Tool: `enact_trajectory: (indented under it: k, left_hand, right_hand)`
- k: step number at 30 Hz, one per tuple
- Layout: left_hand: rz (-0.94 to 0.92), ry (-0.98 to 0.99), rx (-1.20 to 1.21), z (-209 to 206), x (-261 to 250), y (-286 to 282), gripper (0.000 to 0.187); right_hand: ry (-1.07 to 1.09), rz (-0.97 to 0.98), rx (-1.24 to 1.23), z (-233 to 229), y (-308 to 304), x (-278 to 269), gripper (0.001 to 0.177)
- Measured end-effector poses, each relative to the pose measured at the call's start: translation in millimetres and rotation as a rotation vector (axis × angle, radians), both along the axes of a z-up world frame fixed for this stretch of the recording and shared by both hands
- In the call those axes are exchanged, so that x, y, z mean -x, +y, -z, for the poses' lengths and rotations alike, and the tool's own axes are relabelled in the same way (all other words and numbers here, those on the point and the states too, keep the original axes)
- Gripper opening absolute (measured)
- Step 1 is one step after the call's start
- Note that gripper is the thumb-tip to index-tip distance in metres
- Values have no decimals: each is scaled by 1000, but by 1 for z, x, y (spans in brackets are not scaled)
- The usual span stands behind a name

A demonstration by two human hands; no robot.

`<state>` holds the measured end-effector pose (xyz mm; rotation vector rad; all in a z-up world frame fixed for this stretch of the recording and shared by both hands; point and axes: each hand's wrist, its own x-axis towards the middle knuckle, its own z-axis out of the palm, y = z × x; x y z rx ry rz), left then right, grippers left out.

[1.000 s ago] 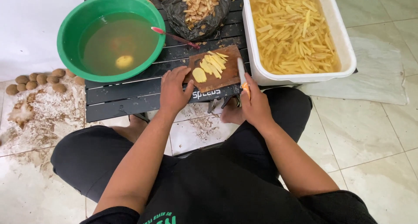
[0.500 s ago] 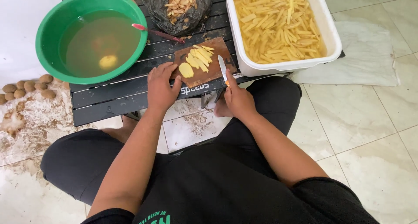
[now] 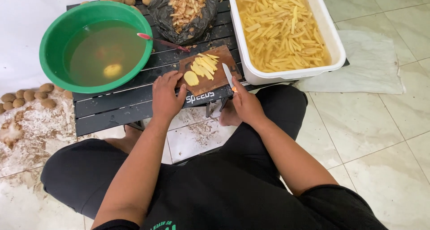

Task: Peeling a potato in water and then slicing it into thin strips on a cutting board.

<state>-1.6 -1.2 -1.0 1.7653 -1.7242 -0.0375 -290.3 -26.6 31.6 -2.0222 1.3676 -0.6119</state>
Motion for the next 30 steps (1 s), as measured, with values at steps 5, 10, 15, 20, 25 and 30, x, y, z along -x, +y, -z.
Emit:
enact_trajectory:
  k: [5, 10, 15, 20, 25, 30]
  left_hand:
    - [-8, 8, -10, -4, 1, 1, 35]
    - [-10, -5, -4, -1, 0, 0, 37]
    - [2, -12, -10, -3, 1, 1, 35]
    - [8, -15, -11, -4, 1, 1, 34]
    - [5, -12, -15, -3, -1, 0, 35]
    - [-3, -6, 23, -2, 2, 1, 34]
  right_hand:
    - [141, 13, -5, -7, 3, -6, 64]
    - [394, -21, -34, -34, 5, -8, 74]
    - [296, -53, 79, -69, 16, -13, 72]
    - [427, -91, 90, -39, 5, -8, 65]
    - [451, -74, 72, -31, 5, -10, 67]
    - [336, 5, 126, -49, 9, -14, 65]
